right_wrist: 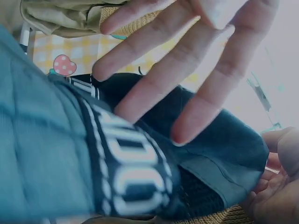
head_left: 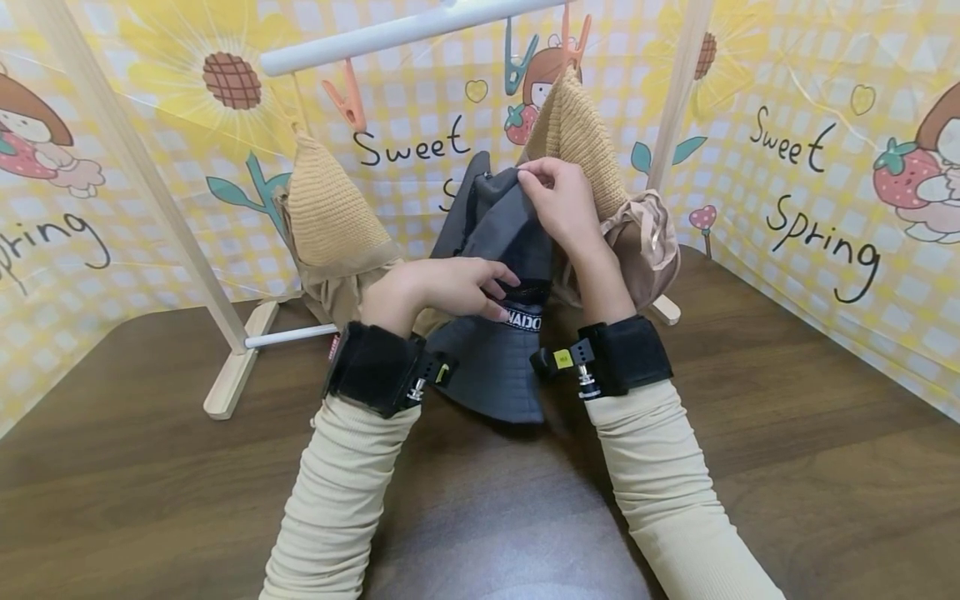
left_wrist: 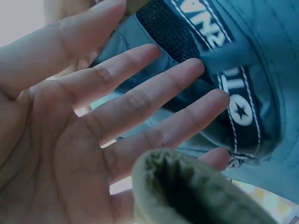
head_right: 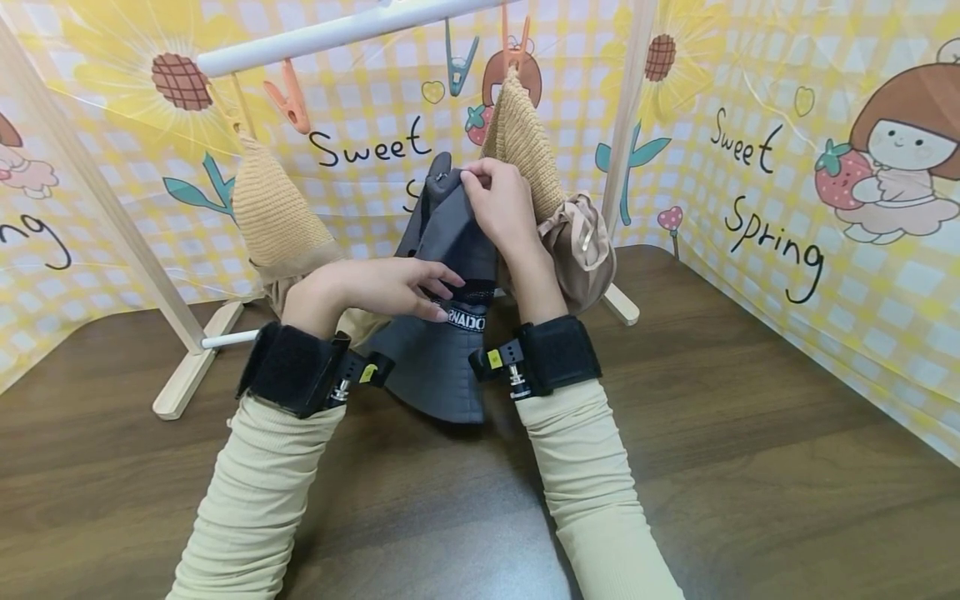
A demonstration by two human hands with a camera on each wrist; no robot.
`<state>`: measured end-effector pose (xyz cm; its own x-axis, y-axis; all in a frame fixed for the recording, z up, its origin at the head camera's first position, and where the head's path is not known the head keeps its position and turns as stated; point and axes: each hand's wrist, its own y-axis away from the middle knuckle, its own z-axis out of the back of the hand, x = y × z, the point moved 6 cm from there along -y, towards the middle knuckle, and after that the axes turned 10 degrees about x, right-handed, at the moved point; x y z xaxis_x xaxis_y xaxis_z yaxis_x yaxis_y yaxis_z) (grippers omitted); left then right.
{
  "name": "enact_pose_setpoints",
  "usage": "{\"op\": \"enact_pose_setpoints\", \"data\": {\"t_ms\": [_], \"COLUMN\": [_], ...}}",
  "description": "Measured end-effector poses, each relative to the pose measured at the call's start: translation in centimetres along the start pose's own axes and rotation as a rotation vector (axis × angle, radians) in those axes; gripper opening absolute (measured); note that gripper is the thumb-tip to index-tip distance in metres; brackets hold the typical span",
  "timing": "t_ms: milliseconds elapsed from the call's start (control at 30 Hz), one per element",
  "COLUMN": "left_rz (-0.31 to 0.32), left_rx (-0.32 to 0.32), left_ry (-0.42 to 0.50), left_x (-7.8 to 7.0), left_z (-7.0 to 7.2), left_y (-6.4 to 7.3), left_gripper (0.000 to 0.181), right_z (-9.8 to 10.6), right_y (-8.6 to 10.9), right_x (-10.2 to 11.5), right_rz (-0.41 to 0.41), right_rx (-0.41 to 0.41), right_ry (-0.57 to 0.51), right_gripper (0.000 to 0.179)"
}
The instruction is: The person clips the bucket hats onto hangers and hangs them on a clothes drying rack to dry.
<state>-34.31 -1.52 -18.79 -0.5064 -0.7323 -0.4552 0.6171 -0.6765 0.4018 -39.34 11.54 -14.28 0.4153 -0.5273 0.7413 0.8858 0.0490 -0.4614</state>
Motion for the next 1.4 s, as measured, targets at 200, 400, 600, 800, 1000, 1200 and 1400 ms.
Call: {"op": "enact_pose_setpoints", "data": {"t_ms": [200,400,600,800,1000,1200,1400], "left_rz": [0.019,0.016,0.025,0.016,0.018,0.017,0.019], "left_rx": [-0.007,0.007,0.009,0.007,0.01,0.017,0.018], "left_ry": [-0.021,-0.016,-0.014,0.002,0.004,0.001,-0.008], "left_x": [0.2,0.1,0.2,0.1,0.1,0.1,0.1], "left_z": [0.0,-0.1,-0.1,-0.1,-0.1,-0.1,0.0], "left_y": [-0.1,-0.2,-0.2,0.0,0.1,0.1,0.1], "left_gripper": [0.051,0.052,0.052,0.052,0.052,0.052,0.052], "right_z": [0.8,1.8,2.6,2.8,2.7,2.6,2.5], "right_y": [0.2,0.5,0.7,1.0,1.1,1.0,0.9], "right_x": [0.0,-0.2,-0.4,-0.4,-0.5,-0.2,0.0], "right_rz": [-0.038,-0.093,-0.129,-0.166,-0.188,-0.167,-0.141], "right_rx": [-0.019,-0.019,-0.013,0.003,0.016,-0.045,-0.113], "right_ry": [0.061,0.157,0.23,0.233,0.122,0.062,0.016], "right_gripper": [0.028,0.029,0.028,0.026,0.028,0.028,0.027]}}
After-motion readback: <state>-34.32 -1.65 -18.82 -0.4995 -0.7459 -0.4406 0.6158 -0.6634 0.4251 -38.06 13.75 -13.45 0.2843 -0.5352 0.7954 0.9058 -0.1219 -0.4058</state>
